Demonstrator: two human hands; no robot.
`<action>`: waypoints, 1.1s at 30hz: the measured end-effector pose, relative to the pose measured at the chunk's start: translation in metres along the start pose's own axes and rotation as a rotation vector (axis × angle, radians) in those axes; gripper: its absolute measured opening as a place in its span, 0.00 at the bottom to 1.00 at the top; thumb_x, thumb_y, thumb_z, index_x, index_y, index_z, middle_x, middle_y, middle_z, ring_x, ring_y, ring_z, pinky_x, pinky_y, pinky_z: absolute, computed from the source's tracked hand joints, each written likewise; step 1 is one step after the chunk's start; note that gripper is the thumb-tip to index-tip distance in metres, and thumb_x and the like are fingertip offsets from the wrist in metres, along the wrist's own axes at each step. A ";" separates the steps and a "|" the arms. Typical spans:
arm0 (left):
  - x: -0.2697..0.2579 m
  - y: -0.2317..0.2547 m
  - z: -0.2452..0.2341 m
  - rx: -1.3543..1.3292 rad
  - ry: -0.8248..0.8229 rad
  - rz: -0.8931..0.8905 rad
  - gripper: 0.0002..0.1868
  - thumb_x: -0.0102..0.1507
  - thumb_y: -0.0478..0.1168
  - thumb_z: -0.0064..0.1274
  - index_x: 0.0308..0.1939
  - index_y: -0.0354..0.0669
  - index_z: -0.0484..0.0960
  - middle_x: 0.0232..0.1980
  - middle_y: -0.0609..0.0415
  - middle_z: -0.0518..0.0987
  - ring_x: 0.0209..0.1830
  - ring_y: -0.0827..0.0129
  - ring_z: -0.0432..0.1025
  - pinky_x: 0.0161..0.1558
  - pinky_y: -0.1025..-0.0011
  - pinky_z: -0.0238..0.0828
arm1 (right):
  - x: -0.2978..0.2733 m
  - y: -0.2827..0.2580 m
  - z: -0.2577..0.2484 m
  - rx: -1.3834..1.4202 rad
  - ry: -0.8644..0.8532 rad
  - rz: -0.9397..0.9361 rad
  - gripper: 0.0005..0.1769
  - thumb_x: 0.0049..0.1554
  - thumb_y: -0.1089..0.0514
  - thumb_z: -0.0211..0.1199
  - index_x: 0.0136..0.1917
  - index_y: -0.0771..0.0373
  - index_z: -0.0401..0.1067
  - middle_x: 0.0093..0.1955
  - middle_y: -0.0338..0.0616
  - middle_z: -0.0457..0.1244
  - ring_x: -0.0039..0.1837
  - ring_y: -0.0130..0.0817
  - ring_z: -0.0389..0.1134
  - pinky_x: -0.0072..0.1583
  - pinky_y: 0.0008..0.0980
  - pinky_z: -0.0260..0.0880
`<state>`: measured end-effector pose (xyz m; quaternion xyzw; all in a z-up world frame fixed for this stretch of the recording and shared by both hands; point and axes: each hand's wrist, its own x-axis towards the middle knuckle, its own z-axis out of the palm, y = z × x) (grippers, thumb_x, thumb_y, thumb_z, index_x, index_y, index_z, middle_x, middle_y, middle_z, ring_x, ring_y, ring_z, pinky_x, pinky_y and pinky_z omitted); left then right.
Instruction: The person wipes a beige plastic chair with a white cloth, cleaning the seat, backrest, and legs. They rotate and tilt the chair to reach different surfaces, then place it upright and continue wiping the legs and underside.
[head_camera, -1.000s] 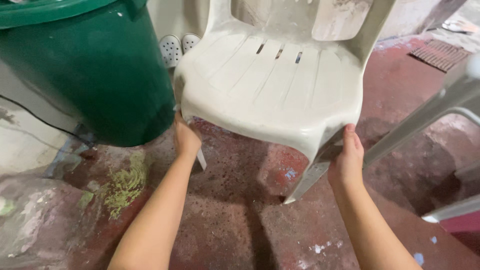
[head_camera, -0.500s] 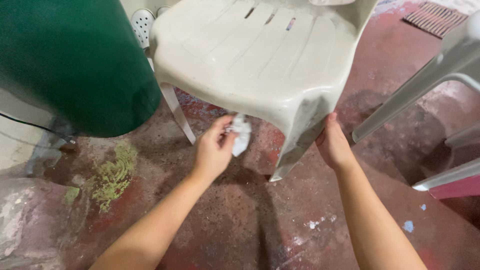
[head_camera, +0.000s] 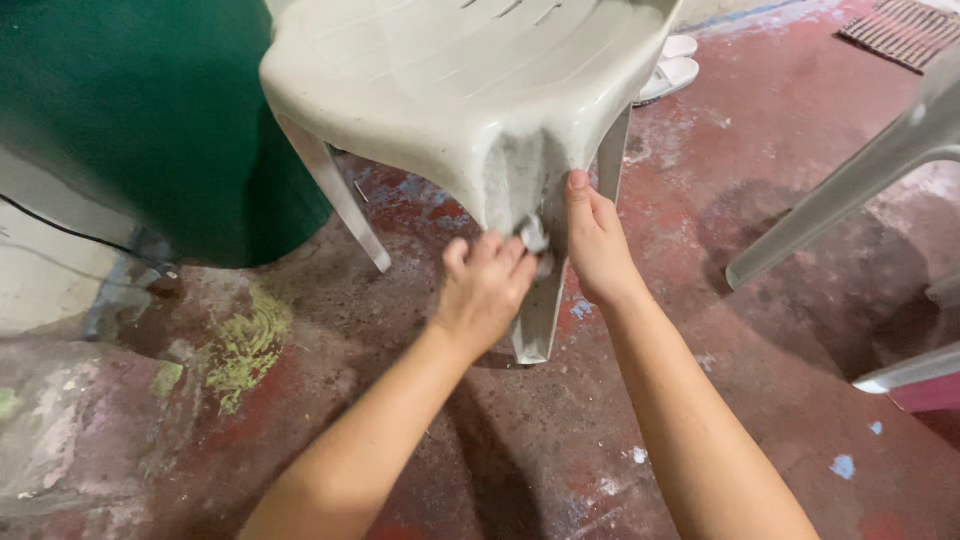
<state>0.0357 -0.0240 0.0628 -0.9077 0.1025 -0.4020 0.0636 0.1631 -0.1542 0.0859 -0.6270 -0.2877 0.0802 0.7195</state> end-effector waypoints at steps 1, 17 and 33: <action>-0.012 0.006 0.007 0.020 -0.098 0.022 0.10 0.59 0.39 0.55 0.44 0.50 0.85 0.48 0.60 0.82 0.55 0.66 0.67 0.53 0.57 0.55 | 0.002 -0.001 0.002 0.002 -0.007 0.009 0.36 0.70 0.36 0.41 0.60 0.71 0.73 0.54 0.40 0.67 0.55 0.23 0.63 0.57 0.26 0.67; 0.059 -0.009 -0.031 -0.003 0.196 -0.113 0.12 0.67 0.37 0.55 0.55 0.45 0.81 0.49 0.60 0.78 0.54 0.69 0.67 0.59 0.58 0.49 | -0.005 0.008 -0.002 0.133 -0.105 0.144 0.33 0.67 0.35 0.40 0.56 0.66 0.72 0.46 0.34 0.66 0.46 0.21 0.63 0.50 0.26 0.68; 0.041 0.004 -0.016 0.021 0.115 -0.004 0.16 0.64 0.47 0.57 0.54 0.46 0.82 0.54 0.59 0.79 0.61 0.68 0.66 0.64 0.59 0.48 | -0.035 0.032 -0.021 0.144 -0.178 0.198 0.37 0.66 0.33 0.36 0.58 0.67 0.71 0.54 0.44 0.69 0.56 0.31 0.70 0.62 0.34 0.70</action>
